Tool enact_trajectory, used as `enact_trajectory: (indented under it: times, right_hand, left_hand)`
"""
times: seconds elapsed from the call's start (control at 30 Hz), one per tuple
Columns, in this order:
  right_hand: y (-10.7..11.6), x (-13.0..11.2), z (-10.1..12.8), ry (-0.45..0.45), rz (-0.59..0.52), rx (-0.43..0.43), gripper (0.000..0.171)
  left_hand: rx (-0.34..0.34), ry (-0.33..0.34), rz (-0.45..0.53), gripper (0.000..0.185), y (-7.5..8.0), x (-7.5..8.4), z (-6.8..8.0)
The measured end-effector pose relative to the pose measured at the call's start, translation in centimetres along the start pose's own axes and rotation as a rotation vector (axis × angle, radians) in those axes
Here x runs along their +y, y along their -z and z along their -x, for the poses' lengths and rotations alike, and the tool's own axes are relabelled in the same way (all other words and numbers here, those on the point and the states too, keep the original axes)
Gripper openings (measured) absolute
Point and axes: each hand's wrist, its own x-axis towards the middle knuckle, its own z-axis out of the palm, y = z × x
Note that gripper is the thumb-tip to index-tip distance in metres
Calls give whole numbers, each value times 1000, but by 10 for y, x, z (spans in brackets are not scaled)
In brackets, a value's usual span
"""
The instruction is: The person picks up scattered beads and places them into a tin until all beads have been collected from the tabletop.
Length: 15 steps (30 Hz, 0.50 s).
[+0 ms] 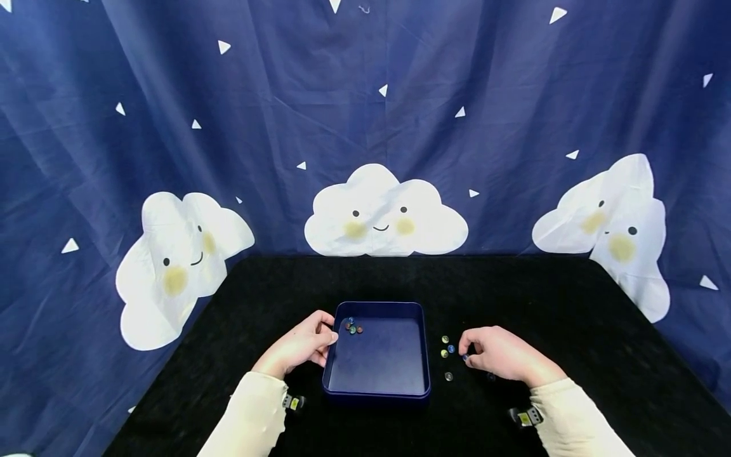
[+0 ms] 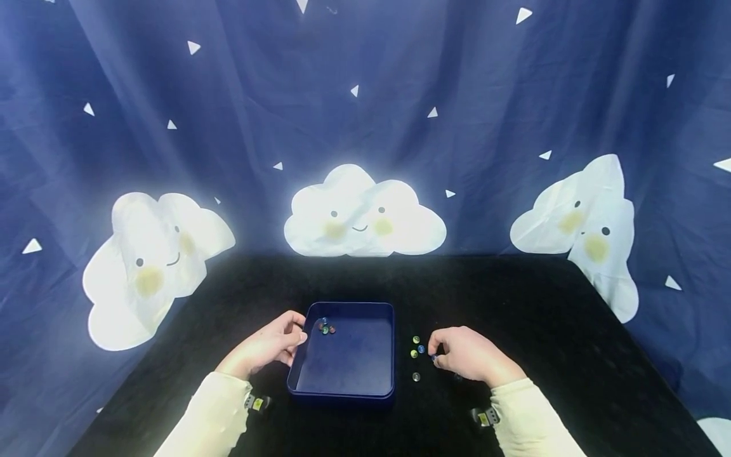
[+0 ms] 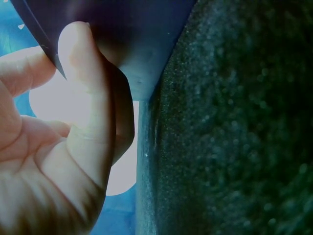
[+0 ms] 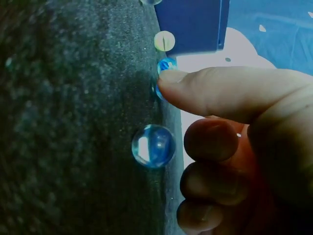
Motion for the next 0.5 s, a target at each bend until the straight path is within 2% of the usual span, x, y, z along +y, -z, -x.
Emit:
enact_trajectory:
  times: [0.5]
  right_hand:
    - [7, -20, -1, 21, 24, 133, 14]
  left_hand:
    - [-6, 8, 21, 39, 1, 1, 0]
